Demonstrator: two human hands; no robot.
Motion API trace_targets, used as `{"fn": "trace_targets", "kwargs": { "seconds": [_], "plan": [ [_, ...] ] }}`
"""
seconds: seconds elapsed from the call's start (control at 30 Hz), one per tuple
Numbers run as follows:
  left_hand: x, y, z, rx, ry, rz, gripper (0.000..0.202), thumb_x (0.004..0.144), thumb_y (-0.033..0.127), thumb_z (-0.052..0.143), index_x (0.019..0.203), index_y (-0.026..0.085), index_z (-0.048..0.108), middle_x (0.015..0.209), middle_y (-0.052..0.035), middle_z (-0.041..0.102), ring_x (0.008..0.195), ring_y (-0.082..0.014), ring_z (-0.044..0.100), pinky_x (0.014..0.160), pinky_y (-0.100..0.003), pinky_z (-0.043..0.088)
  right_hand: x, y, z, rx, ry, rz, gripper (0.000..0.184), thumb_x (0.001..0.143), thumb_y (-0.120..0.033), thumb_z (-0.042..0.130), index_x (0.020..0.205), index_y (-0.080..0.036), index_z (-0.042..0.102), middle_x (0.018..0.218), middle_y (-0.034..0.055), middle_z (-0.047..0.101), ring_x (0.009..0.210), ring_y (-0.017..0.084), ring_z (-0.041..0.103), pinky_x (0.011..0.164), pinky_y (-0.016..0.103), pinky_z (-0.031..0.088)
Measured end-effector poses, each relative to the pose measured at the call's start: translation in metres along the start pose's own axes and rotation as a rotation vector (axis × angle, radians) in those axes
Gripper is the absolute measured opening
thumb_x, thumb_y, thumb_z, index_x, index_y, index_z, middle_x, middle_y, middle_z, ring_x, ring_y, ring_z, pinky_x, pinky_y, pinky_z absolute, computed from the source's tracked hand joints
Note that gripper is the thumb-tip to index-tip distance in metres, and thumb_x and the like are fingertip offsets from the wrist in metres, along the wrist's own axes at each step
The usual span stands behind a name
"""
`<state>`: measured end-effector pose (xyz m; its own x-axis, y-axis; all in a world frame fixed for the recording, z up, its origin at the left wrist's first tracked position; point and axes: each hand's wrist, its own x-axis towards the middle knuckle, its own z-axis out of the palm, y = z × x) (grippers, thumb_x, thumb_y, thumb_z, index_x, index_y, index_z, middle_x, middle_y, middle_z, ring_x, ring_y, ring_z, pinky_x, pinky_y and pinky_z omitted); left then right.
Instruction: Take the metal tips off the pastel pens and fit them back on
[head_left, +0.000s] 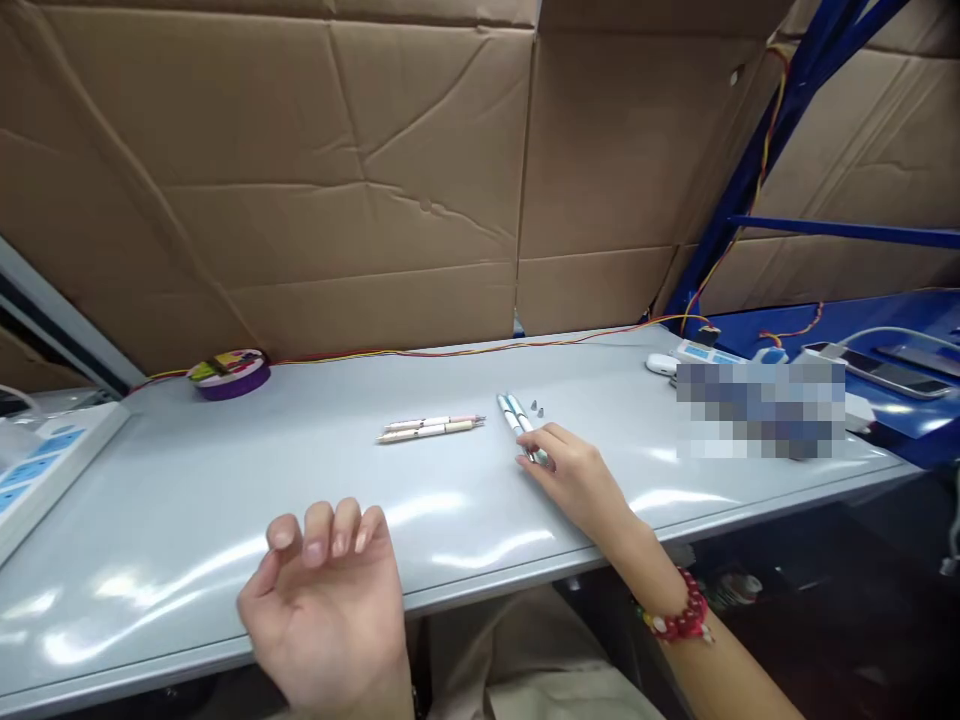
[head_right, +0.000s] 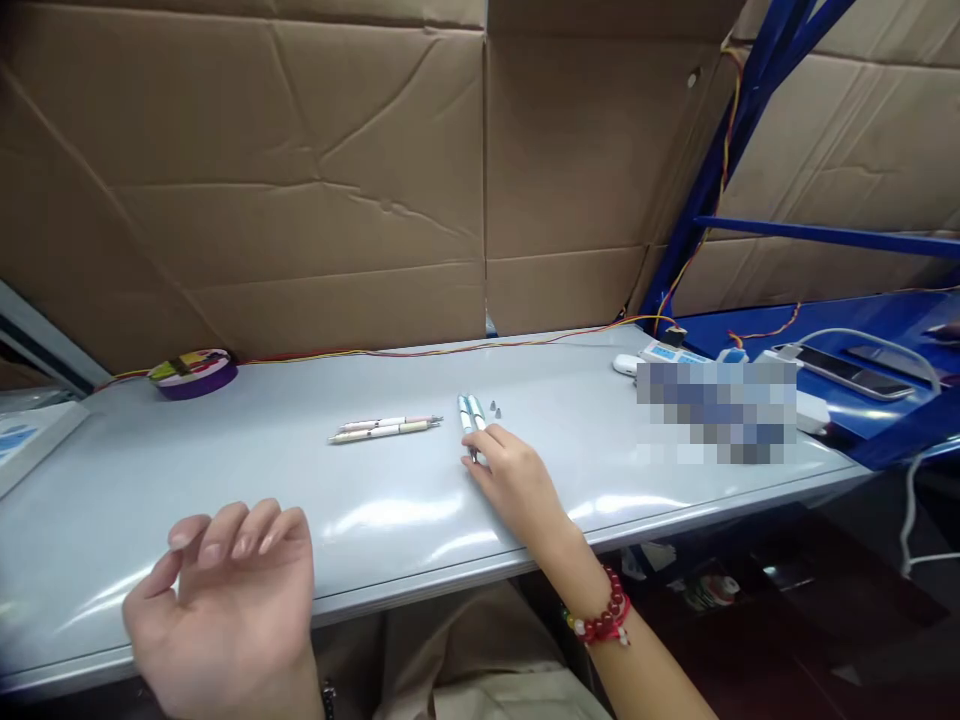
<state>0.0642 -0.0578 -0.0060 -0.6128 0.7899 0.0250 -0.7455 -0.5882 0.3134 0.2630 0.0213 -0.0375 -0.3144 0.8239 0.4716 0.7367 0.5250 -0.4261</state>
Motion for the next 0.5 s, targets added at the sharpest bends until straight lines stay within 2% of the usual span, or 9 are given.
{"fn": "trace_targets", "kwargs": {
  "seconds": [0.17, 0.37, 0.5],
  "plan": [
    [0.000, 0.001, 0.004, 0.000, 0.044, -0.006, 0.005, 0.074, 0.020, 0.043, 0.069, 0.019, 0.041, 0.053, 0.0064, 0.032, 0.047, -0.0077, 0.033, 0.045, -0.019, 0.036, 0.001, -0.004, -0.002, -0.024, -0.094, 0.062, 0.016, 0.082, -0.017, 0.058, 0.099, -0.019, 0.060, 0.094, 0.0037, 0.061, 0.079, 0.017, 0.059, 0.070, 0.028, 0.045],
    [-0.001, -0.002, 0.005, -0.013, 0.066, -0.027, 0.006, 0.075, 0.020, 0.042, 0.069, 0.019, 0.042, 0.053, 0.0061, 0.031, 0.047, -0.0079, 0.033, 0.044, -0.019, 0.035, 0.001, -0.009, -0.003, -0.069, -0.160, 0.094, 0.021, 0.081, -0.037, 0.061, 0.095, -0.020, 0.061, 0.098, 0.0041, 0.059, 0.081, 0.019, 0.059, 0.070, 0.029, 0.045],
    [0.000, 0.000, 0.004, -0.016, 0.044, -0.045, 0.006, 0.075, 0.020, 0.043, 0.069, 0.018, 0.041, 0.053, 0.0062, 0.031, 0.047, -0.0078, 0.032, 0.043, -0.019, 0.035, 0.009, -0.008, -0.012, -0.088, -0.173, 0.044, 0.016, 0.091, -0.028, 0.047, 0.099, -0.021, 0.059, 0.100, 0.0045, 0.059, 0.084, 0.017, 0.059, 0.070, 0.027, 0.044]
  ]
}}
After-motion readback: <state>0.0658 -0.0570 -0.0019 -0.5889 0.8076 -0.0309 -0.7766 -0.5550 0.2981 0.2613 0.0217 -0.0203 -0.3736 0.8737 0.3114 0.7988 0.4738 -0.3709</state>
